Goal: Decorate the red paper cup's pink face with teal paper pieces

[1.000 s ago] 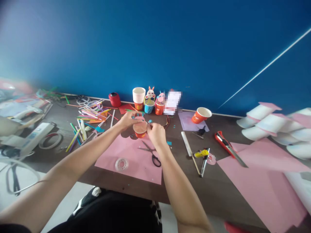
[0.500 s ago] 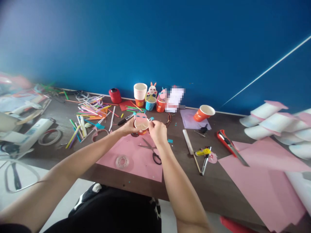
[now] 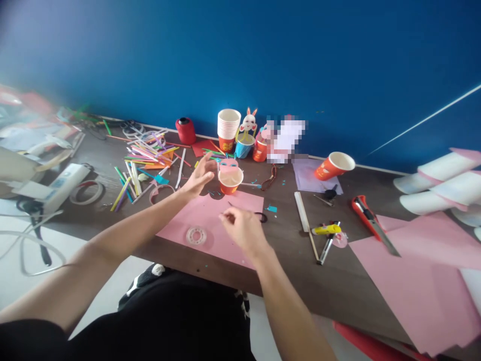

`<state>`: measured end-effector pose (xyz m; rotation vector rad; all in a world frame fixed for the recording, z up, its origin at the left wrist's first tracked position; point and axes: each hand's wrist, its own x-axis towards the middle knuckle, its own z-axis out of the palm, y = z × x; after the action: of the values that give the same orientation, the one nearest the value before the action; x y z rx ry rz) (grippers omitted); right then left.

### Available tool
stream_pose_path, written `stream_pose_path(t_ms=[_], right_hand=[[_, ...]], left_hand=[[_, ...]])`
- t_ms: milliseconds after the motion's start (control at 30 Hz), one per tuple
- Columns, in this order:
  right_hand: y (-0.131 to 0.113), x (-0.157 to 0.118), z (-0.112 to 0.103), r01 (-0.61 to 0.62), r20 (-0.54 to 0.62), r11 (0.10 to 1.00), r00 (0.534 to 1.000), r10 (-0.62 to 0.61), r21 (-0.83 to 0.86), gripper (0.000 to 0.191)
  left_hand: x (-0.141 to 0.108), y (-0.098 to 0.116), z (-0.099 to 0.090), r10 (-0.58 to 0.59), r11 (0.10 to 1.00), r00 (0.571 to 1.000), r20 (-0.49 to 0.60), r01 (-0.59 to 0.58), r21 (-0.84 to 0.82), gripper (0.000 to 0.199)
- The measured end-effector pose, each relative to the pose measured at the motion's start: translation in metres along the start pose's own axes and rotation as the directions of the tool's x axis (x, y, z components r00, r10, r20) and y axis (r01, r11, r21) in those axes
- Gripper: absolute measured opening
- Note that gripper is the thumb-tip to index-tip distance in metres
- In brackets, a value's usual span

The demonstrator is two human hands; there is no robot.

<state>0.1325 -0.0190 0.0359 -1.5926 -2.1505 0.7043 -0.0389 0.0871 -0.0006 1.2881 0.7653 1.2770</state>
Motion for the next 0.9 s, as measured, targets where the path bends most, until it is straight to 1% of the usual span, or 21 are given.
stream_pose_path(t_ms=[33,67,100,133,167,233,300,333,367,467,533,567,700,833,900], right_hand=[[-0.009,-0.008,0.006,0.099,0.04,0.995,0.994,-0.099,0.013,0.015],[-0.016,-0.015,0.013,0.192,0.066,0.981,0.979,-0.193,0.015,0.013],[-0.023,-0.022,0.019,0.253,0.077,0.967,0.964,-0.253,0.004,0.014],[-0.028,-0.027,0.025,0.292,0.101,0.956,0.952,-0.289,-0.009,0.02],[-0.032,-0.031,0.031,0.312,0.125,0.95,0.943,-0.307,-0.027,0.025],[-0.034,-0.037,0.04,0.319,0.162,0.946,0.938,-0.306,-0.064,0.031],[-0.033,-0.04,0.045,0.313,0.178,0.946,0.939,-0.295,-0.082,0.032],[-0.032,-0.04,0.046,0.309,0.175,0.948,0.94,-0.292,-0.08,0.032],[-0.03,-0.041,0.047,0.304,0.165,0.95,0.943,-0.29,-0.069,0.032],[-0.025,-0.043,0.046,0.277,0.11,0.961,0.955,-0.274,-0.008,0.029],[-0.023,-0.045,0.046,0.254,0.072,0.967,0.964,-0.255,0.025,0.026],[-0.021,-0.045,0.046,0.242,0.055,0.97,0.968,-0.244,0.034,0.025],[-0.018,-0.047,0.043,0.214,0.0,0.974,0.977,-0.215,0.069,0.022],[-0.016,-0.048,0.036,0.191,-0.056,0.976,0.981,-0.186,0.104,0.019],[-0.014,-0.049,0.034,0.178,-0.082,0.977,0.982,-0.169,0.116,0.016]], left_hand=[[-0.007,0.008,-0.001,0.038,0.999,0.997,-0.063,-0.035,0.037,0.072],[-0.015,0.017,-0.001,0.064,0.995,0.992,-0.108,-0.055,0.085,0.065],[-0.024,0.027,-0.003,0.088,0.988,0.986,-0.14,-0.069,0.139,0.058],[-0.035,0.037,-0.004,0.094,0.978,0.985,-0.142,-0.065,0.2,0.051],[-0.047,0.046,-0.006,0.087,0.96,0.989,-0.122,-0.05,0.276,0.044],[-0.074,0.062,-0.012,0.06,0.89,0.996,-0.06,-0.026,0.456,0.037],[-0.103,0.069,-0.018,0.019,0.793,0.999,0.051,-0.046,0.607,0.036],[-0.117,0.07,-0.021,-0.007,0.748,0.995,0.098,-0.06,0.66,0.037],[-0.131,0.069,-0.023,-0.023,0.701,0.993,0.117,-0.067,0.71,0.038],[-0.159,0.06,-0.025,-0.07,0.573,0.989,0.131,-0.067,0.817,0.044],[-0.165,0.054,-0.023,-0.09,0.533,0.988,0.122,-0.056,0.844,0.041],[-0.166,0.052,-0.021,-0.095,0.532,0.988,0.126,-0.057,0.845,0.038],[-0.155,0.05,-0.01,-0.094,0.596,0.981,0.17,-0.082,0.799,0.023],[-0.145,0.051,0.001,-0.084,0.653,0.981,0.173,-0.076,0.753,0.006],[-0.143,0.052,0.005,-0.079,0.669,0.98,0.181,-0.082,0.738,0.008]])
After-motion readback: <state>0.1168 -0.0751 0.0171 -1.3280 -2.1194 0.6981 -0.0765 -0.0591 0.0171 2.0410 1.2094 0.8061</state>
